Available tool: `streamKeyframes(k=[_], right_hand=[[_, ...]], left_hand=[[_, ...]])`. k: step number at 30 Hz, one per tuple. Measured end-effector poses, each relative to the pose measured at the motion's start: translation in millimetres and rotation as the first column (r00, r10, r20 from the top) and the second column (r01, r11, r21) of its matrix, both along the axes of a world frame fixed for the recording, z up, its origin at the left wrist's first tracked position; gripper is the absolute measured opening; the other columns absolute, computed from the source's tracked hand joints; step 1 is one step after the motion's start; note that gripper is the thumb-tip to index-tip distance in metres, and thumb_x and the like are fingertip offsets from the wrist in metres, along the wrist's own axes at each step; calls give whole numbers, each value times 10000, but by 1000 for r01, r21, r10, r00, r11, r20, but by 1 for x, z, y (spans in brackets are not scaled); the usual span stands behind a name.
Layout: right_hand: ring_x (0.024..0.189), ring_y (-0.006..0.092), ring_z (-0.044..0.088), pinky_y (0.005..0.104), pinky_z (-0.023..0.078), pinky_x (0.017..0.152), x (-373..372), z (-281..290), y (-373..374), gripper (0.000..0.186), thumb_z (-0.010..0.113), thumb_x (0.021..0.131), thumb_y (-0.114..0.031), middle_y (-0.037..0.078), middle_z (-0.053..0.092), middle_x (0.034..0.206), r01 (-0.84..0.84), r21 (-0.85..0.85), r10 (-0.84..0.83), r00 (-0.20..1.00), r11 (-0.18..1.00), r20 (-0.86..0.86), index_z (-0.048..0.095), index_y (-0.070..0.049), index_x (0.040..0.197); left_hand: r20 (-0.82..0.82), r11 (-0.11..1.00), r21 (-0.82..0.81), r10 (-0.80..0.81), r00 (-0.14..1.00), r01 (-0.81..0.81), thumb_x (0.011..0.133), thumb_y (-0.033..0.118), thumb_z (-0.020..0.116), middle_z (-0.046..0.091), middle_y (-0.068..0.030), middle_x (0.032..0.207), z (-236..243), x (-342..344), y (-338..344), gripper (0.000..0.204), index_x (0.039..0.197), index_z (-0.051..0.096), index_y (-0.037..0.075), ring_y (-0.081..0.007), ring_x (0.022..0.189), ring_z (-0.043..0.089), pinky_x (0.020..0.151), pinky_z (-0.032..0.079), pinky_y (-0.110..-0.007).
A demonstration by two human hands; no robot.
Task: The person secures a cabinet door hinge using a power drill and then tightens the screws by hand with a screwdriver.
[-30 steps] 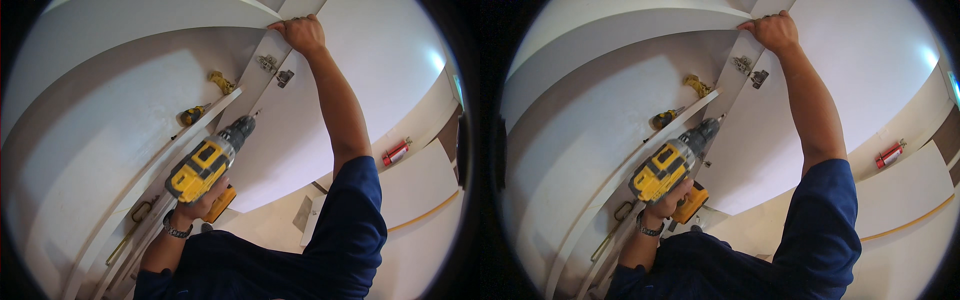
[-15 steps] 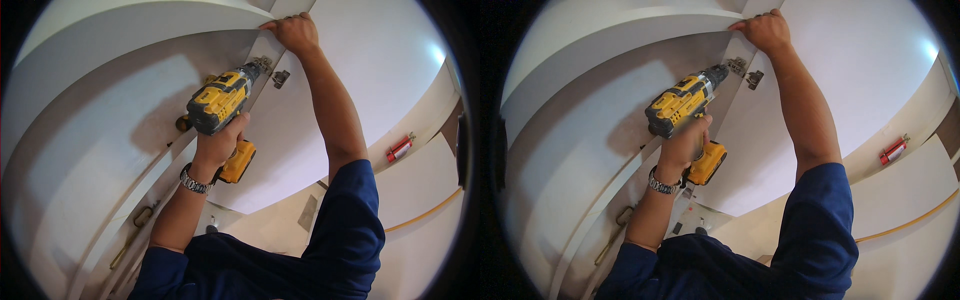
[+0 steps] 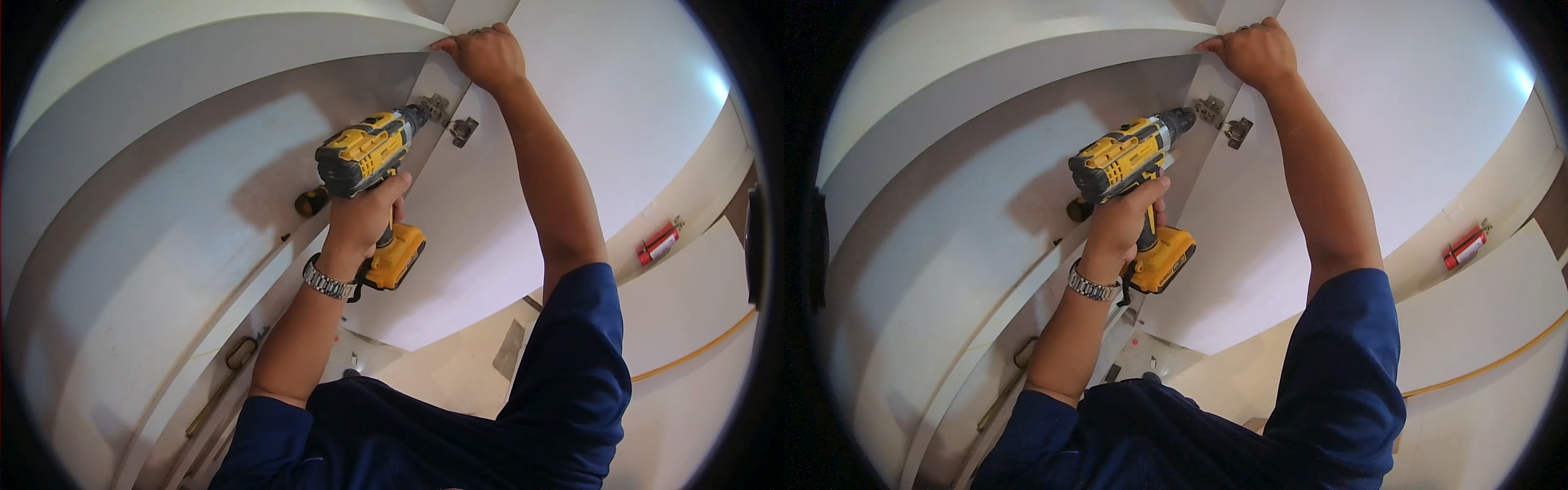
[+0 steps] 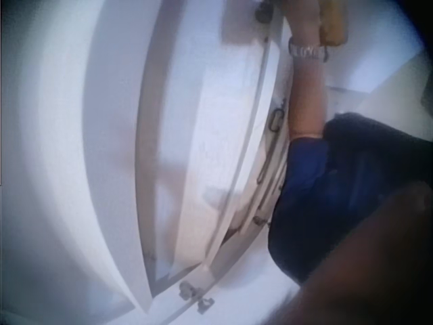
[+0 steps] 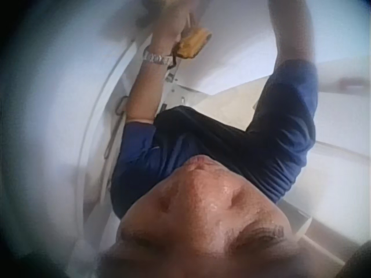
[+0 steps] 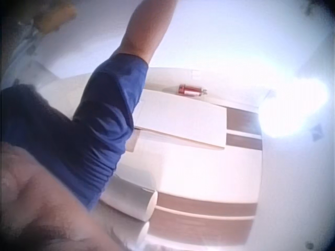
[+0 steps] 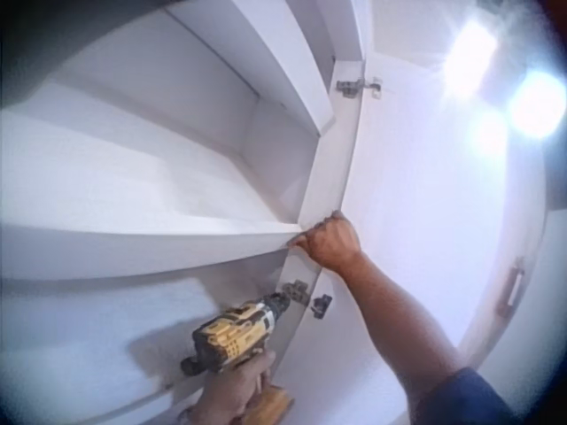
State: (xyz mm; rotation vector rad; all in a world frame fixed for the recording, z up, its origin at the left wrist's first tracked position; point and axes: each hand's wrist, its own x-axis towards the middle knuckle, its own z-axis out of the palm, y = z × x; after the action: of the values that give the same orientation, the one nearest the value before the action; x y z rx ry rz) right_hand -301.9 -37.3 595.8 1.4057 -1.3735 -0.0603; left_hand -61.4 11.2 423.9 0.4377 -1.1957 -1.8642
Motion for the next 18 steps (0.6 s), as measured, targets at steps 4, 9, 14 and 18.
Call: streamKeyframes(k=[4, 9, 14, 18], right_hand=[[648, 204, 656, 321, 456, 802, -1, -1, -1, 582, 454, 932, -566, 44, 687, 653, 3, -20, -4, 999, 1000, -36, 734, -127, 672], [906, 222, 644, 406, 383, 1023, 13, -16, 17, 489, 527, 903, -533, 71, 712, 809, -12, 89, 21, 995, 996, -102, 743, -106, 797], [1074, 224, 575, 477, 228, 1149, 25, -61, 52, 435, 630, 828, -518, 59, 708, 923, 112, 382, -137, 990, 917, 38, 740, -103, 897], [1101, 223, 560, 467, 236, 1131, 20, -72, 43, 458, 712, 768, -468, 35, 701, 944, 36, 360, -80, 991, 932, 108, 707, -115, 1059]], left_hand=[[21, 998, 35, -49, 999, 49, 851, 107, 676, 547, -5, 652, -7, 4, -2, 113, 922, 600, 66, -106, 538, 539, 506, 450, -249], [4, 998, -66, -15, 1000, 15, 855, 78, 664, 559, -7, 684, -25, 25, 12, 137, 974, 605, 46, -100, 552, 537, 528, 447, -244], [65, 986, -161, 41, 997, -30, 867, 46, 645, 589, -13, 744, -31, 48, 32, 177, 1036, 605, 10, -91, 591, 553, 552, 451, -242], [37, 964, -249, 105, 994, -93, 884, 132, 685, 636, -18, 717, -44, 57, 37, 123, 865, 645, 17, -91, 583, 615, 525, 510, -242]])
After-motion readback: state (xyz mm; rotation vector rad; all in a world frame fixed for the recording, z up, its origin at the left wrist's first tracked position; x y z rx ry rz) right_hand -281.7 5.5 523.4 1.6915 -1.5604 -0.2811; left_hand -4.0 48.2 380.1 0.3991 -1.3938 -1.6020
